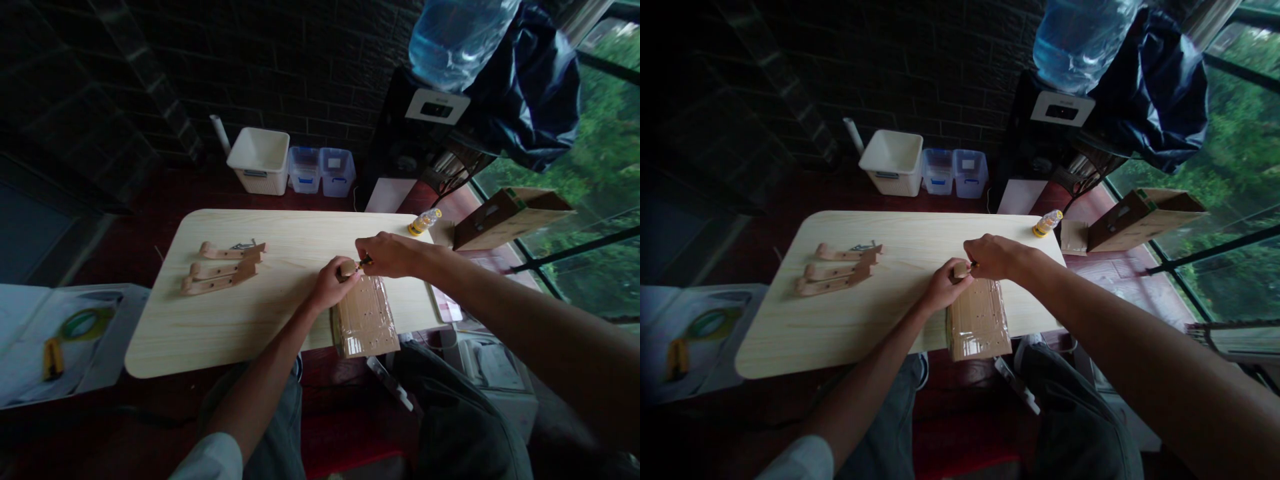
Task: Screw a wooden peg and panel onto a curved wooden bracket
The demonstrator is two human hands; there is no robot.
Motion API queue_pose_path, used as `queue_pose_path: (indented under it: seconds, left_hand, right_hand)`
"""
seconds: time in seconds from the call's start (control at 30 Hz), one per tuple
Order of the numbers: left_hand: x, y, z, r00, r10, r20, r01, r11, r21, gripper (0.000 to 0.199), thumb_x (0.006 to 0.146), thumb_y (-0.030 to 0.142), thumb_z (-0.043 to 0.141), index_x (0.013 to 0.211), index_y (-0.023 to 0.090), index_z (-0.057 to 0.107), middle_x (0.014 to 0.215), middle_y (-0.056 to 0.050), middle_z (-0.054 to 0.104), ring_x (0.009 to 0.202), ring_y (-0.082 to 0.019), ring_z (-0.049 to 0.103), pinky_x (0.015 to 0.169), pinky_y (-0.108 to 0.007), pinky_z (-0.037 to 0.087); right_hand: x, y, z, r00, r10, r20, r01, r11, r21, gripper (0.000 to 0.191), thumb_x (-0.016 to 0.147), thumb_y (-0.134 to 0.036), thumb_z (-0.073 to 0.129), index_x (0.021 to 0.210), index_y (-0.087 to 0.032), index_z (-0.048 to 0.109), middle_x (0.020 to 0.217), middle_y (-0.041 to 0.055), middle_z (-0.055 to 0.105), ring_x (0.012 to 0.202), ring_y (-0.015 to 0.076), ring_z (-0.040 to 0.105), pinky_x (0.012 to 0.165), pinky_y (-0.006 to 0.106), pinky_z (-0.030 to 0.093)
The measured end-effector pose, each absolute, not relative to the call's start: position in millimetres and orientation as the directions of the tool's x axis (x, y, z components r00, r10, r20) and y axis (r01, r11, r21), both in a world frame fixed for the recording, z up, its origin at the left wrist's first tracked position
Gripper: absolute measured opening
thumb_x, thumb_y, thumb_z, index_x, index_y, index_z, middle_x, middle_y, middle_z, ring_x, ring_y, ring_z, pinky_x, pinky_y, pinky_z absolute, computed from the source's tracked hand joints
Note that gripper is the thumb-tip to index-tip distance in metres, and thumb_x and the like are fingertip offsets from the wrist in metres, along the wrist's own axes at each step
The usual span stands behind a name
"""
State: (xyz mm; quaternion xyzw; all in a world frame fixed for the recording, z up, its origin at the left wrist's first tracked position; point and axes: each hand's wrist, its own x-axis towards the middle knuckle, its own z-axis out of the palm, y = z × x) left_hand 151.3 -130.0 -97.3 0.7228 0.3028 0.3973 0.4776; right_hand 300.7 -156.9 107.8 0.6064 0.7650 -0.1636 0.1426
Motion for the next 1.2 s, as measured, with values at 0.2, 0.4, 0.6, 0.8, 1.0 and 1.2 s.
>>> queue_pose_path:
  seconds: [0.2, 0.4, 0.6, 0.8, 1.0, 1.2]
  left_hand:
    - [152, -130, -98, 0.499, 0.818, 0.287, 0.057, -0.361, 0.931, 0.022, 0.087, 0.028, 0.074, 0.107, 0.021, 0.067, 0.107, -0.006, 0.075, 0.098, -0.021, 0.071, 0.088, -0.035, 0.058]
    - [151, -130, -99, 0.501, 0.818, 0.284, 0.056, -0.358, 0.932, 0.021, 0.088, 0.030, 0.075, 0.106, 0.021, 0.068, 0.103, -0.006, 0.075, 0.096, -0.021, 0.071, 0.086, -0.034, 0.058]
    - [152, -130, -100, 0.494, 0.821, 0.286, 0.047, -0.353, 0.934, 0.019, 0.089, 0.029, 0.073, 0.105, 0.020, 0.067, 0.104, -0.006, 0.075, 0.097, -0.021, 0.071, 0.087, -0.034, 0.058]
    - [152, -131, -98, 0.497, 0.822, 0.278, 0.048, -0.346, 0.937, 0.020, 0.089, 0.030, 0.074, 0.105, 0.020, 0.067, 0.102, -0.006, 0.075, 0.096, -0.021, 0.071, 0.086, -0.034, 0.058]
    - [152, -131, -95, 0.497, 0.824, 0.271, 0.049, -0.339, 0.939, 0.019, 0.088, 0.028, 0.073, 0.105, 0.020, 0.068, 0.102, -0.006, 0.075, 0.097, -0.021, 0.071, 0.087, -0.034, 0.058]
    - [151, -131, -92, 0.504, 0.820, 0.272, 0.041, -0.337, 0.941, 0.019, 0.088, 0.029, 0.074, 0.104, 0.020, 0.068, 0.104, -0.007, 0.075, 0.096, -0.021, 0.071, 0.088, -0.035, 0.058]
  right_hand:
    - [299, -159, 109, -0.254, 0.871, -0.421, 0.966, 0.248, -0.071, 0.034, 0.088, -0.027, 0.062, 0.121, -0.018, 0.062, 0.100, 0.0135, 0.077, 0.081, 0.0224, 0.066, 0.062, 0.033, 0.032]
    - [300, -161, 115, -0.271, 0.875, -0.402, 0.961, 0.270, -0.060, 0.022, 0.094, -0.023, 0.055, 0.113, -0.018, 0.064, 0.099, 0.0127, 0.077, 0.082, 0.0206, 0.067, 0.065, 0.032, 0.034]
    - [298, -164, 115, -0.279, 0.877, -0.391, 0.953, 0.302, -0.004, 0.025, 0.100, -0.022, 0.051, 0.120, -0.012, 0.063, 0.106, 0.0217, 0.077, 0.091, 0.0278, 0.071, 0.070, 0.037, 0.038]
    - [298, -167, 111, -0.308, 0.870, -0.385, 0.943, 0.332, -0.006, 0.028, 0.099, -0.019, 0.050, 0.124, -0.010, 0.060, 0.103, 0.0205, 0.077, 0.087, 0.0267, 0.071, 0.068, 0.038, 0.039]
    - [304, -168, 110, -0.304, 0.873, -0.382, 0.945, 0.328, -0.001, 0.026, 0.102, -0.023, 0.048, 0.122, -0.013, 0.060, 0.099, 0.0185, 0.078, 0.083, 0.0248, 0.070, 0.066, 0.037, 0.037]
    - [303, -169, 110, -0.284, 0.882, -0.376, 0.950, 0.313, 0.017, 0.030, 0.100, -0.025, 0.049, 0.125, -0.011, 0.058, 0.092, 0.0183, 0.077, 0.078, 0.0245, 0.068, 0.062, 0.036, 0.032]
